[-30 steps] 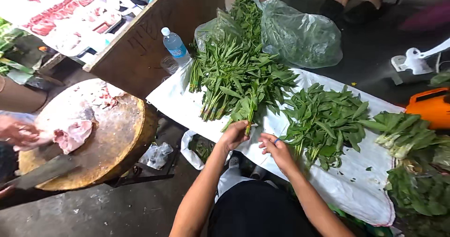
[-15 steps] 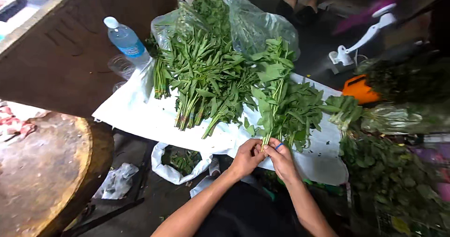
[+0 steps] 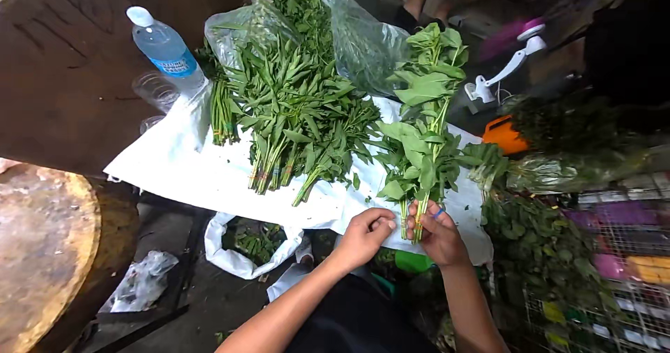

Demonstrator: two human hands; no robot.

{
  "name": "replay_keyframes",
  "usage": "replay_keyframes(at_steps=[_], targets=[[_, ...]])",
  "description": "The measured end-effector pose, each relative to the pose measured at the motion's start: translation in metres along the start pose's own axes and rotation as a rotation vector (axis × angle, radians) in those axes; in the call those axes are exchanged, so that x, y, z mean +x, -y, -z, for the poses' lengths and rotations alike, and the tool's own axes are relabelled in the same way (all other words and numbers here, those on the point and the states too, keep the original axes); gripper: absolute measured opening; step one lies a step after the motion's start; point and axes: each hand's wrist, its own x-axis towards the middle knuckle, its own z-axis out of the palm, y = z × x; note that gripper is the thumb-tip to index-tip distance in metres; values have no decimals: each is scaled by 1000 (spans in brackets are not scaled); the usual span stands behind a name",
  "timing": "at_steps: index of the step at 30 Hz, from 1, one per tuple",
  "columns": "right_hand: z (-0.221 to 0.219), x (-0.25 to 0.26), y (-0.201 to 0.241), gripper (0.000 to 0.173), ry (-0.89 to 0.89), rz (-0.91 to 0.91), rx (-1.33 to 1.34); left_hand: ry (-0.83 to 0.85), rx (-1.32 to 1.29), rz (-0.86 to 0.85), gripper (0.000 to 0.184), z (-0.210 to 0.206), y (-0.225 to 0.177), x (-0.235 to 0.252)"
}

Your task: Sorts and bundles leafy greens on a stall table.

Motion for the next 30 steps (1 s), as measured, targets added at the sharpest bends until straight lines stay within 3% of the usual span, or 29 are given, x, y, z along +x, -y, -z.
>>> replay_keyframes(at_steps=[4,7,15,20,24,30], targets=[[-13,3,-16,27,9,-17,-97,-118,-124,-47,27,-14,-10,0],[-22,6,-33,35,-32,-48,-169,-207,-235,3,18,-9,1,0],[-29,15,-90,57,-112,-196,-35,-315,-493,350,6,12,36,1],[-31,18,-109,34,-182,-312,80,-392,-574,381,2,15,59,-6],[-35,20,-109,23,-198,-415,42,-412,-516,314,5,17,67,-15],[-36,22,-108,29,-202,-434,5,-366,-17,-42,8,21,87,-26]])
